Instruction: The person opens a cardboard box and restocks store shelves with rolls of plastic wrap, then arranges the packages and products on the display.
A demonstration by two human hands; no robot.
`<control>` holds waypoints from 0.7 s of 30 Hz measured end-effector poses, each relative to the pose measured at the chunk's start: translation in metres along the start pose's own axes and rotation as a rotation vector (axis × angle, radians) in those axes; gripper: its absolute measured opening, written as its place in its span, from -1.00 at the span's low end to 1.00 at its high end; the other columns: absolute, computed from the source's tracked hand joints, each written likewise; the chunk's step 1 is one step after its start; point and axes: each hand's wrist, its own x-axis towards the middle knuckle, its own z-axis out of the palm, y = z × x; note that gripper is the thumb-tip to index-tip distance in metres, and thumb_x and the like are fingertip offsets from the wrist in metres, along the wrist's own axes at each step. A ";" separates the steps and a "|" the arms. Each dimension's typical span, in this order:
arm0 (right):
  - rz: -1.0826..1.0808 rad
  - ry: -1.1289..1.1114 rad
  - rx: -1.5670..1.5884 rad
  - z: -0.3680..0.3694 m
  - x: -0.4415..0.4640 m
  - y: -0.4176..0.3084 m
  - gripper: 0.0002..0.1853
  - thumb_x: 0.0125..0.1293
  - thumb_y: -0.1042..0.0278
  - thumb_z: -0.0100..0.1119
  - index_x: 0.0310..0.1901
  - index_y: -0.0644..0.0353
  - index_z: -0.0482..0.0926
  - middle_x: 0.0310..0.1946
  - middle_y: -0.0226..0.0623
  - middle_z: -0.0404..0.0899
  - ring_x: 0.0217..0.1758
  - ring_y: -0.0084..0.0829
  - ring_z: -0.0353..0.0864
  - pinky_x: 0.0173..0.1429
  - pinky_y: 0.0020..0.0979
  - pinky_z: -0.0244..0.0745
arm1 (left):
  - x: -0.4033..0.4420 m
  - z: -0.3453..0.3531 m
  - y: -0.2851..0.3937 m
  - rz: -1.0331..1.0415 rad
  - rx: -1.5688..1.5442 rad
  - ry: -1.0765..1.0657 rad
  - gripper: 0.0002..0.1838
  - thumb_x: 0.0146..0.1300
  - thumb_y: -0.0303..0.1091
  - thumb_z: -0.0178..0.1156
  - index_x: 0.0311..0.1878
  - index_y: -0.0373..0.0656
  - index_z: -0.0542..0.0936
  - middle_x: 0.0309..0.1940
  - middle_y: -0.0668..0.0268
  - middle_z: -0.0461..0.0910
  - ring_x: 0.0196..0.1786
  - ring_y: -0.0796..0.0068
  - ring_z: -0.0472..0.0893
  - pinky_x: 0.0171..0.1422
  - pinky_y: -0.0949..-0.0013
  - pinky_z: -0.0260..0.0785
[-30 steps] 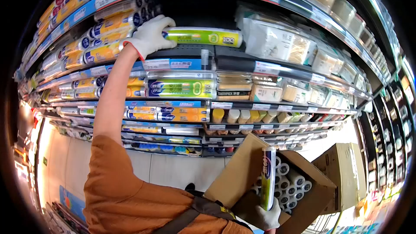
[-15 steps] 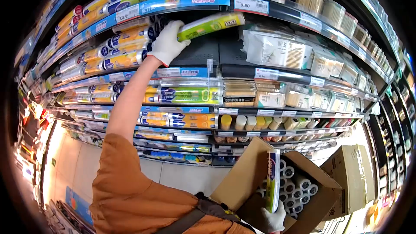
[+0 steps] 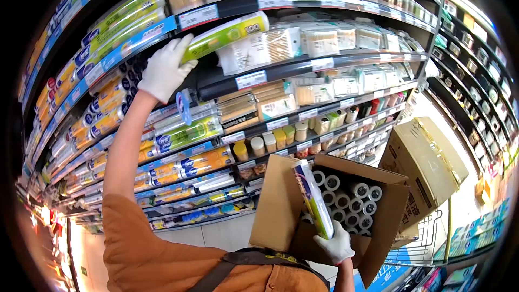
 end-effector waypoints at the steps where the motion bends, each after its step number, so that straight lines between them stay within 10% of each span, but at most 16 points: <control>1: 0.002 -0.003 -0.012 -0.001 0.000 -0.002 -0.30 -0.04 0.11 0.54 0.11 0.34 0.55 -0.13 0.02 0.72 -0.07 -0.15 0.74 0.07 -0.23 0.60 | 0.015 0.014 0.005 0.066 0.045 0.024 -0.40 0.27 -0.14 0.30 0.35 -0.07 0.43 -0.01 0.11 0.59 -0.02 0.06 0.65 0.06 0.05 0.52; 5: 0.010 -0.020 -0.083 -0.004 0.000 -0.004 -0.32 -0.04 0.04 0.54 0.07 0.29 0.56 -0.11 0.08 0.70 -0.05 -0.06 0.73 0.07 -0.19 0.60 | 0.076 0.049 0.047 0.046 0.155 -0.029 -0.49 0.31 -0.13 0.23 0.27 -0.10 0.50 -0.06 0.08 0.66 -0.11 0.08 0.72 -0.06 0.09 0.60; 10: 0.003 0.003 -0.058 -0.005 -0.002 -0.005 -0.33 -0.03 -0.01 0.53 0.05 0.27 0.56 -0.19 0.06 0.71 -0.08 -0.02 0.73 0.03 -0.14 0.59 | 0.154 0.094 0.083 0.091 0.270 -0.081 -0.43 0.47 -0.04 0.01 0.44 -0.09 0.36 0.31 -0.07 0.48 0.37 -0.05 0.46 0.49 0.02 0.28; 14: 0.030 -0.022 -0.074 -0.008 -0.001 -0.009 -0.35 -0.02 0.00 0.52 0.03 0.26 0.56 -0.19 0.06 0.71 -0.10 -0.01 0.73 0.02 -0.15 0.59 | 0.206 0.156 0.089 -0.100 -0.267 -0.014 -0.35 0.61 0.05 -0.39 0.60 -0.10 0.10 0.64 0.08 -0.03 0.64 -0.01 0.03 0.69 0.12 -0.10; 21: 0.006 -0.075 -0.051 -0.012 0.001 -0.007 -0.35 0.02 0.01 0.50 0.07 0.22 0.55 -0.19 0.08 0.70 -0.08 0.01 0.72 0.01 -0.14 0.59 | 0.224 0.189 0.089 0.004 -0.037 -0.036 -0.52 0.38 -0.15 0.10 0.34 0.00 0.44 0.48 0.03 0.30 0.55 -0.05 0.22 0.62 0.05 0.09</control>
